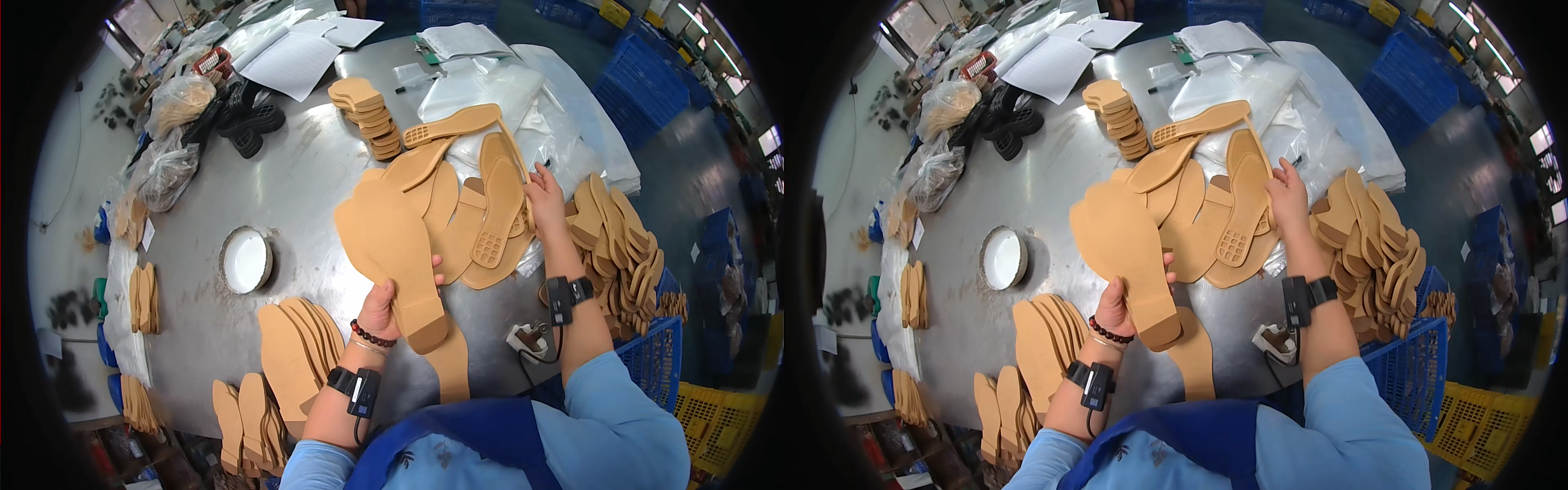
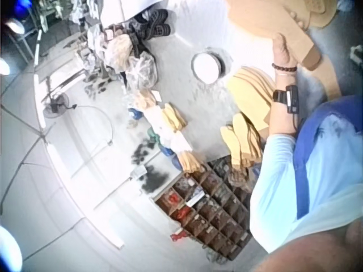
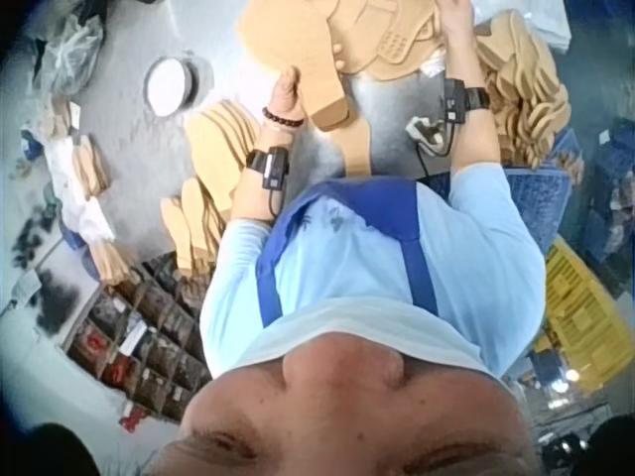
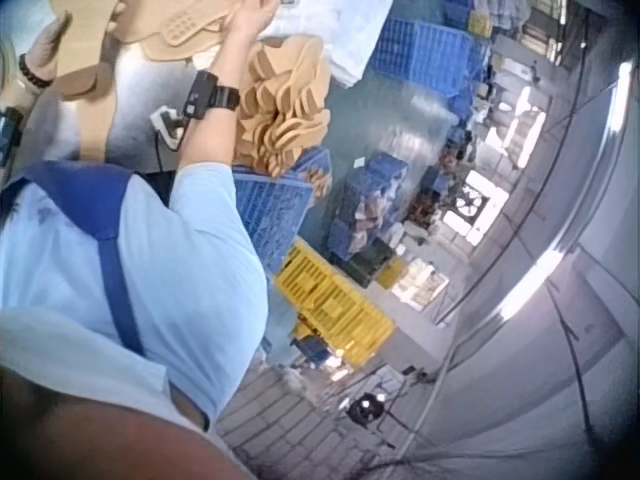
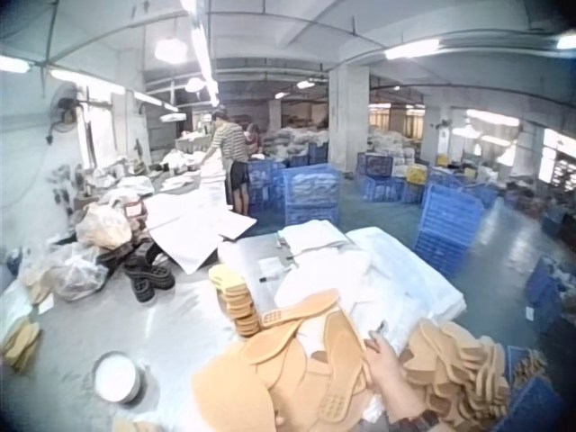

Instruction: Applying adhesive with a brush to shoe sole components and packing finished pieces into plastic bags.

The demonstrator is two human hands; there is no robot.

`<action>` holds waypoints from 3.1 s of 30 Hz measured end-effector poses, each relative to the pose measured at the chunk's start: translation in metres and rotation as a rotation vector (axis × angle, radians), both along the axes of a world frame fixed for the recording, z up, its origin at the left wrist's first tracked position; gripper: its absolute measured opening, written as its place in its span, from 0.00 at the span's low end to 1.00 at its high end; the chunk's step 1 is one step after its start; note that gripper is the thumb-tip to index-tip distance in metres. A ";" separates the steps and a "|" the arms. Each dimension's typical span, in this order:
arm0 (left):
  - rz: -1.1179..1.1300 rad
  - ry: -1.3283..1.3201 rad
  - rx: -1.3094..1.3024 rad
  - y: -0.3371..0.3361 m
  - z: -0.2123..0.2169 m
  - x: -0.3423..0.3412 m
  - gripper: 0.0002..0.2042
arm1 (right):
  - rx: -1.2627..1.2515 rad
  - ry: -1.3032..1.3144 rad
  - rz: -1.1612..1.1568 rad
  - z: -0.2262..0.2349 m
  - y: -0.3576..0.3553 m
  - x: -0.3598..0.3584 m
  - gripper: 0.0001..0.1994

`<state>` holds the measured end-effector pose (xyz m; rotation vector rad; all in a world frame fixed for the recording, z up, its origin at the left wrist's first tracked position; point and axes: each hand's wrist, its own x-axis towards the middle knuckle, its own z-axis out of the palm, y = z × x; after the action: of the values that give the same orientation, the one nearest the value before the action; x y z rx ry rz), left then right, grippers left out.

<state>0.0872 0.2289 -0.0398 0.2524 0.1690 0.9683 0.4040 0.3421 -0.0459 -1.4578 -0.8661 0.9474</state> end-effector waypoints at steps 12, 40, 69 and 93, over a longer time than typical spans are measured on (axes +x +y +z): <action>0.305 0.642 -0.192 -0.063 -0.007 -0.058 0.24 | -0.274 0.427 0.233 -0.046 -0.090 -0.058 0.25; 0.110 0.231 -0.067 -0.023 -0.026 -0.038 0.26 | -0.272 -1.098 0.298 -0.016 -0.032 -0.049 0.32; -0.121 -0.083 -0.082 -0.065 -0.013 -0.030 0.52 | -0.304 0.470 0.091 -0.046 -0.132 -0.053 0.23; 0.818 0.970 -0.110 -0.159 0.058 -0.213 0.21 | 0.444 -0.656 0.946 -0.002 -0.216 -0.203 0.37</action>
<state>-0.1255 0.0699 0.0179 0.5613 1.2867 1.5692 0.2014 0.1256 -0.0481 -0.9260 -2.2127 0.8284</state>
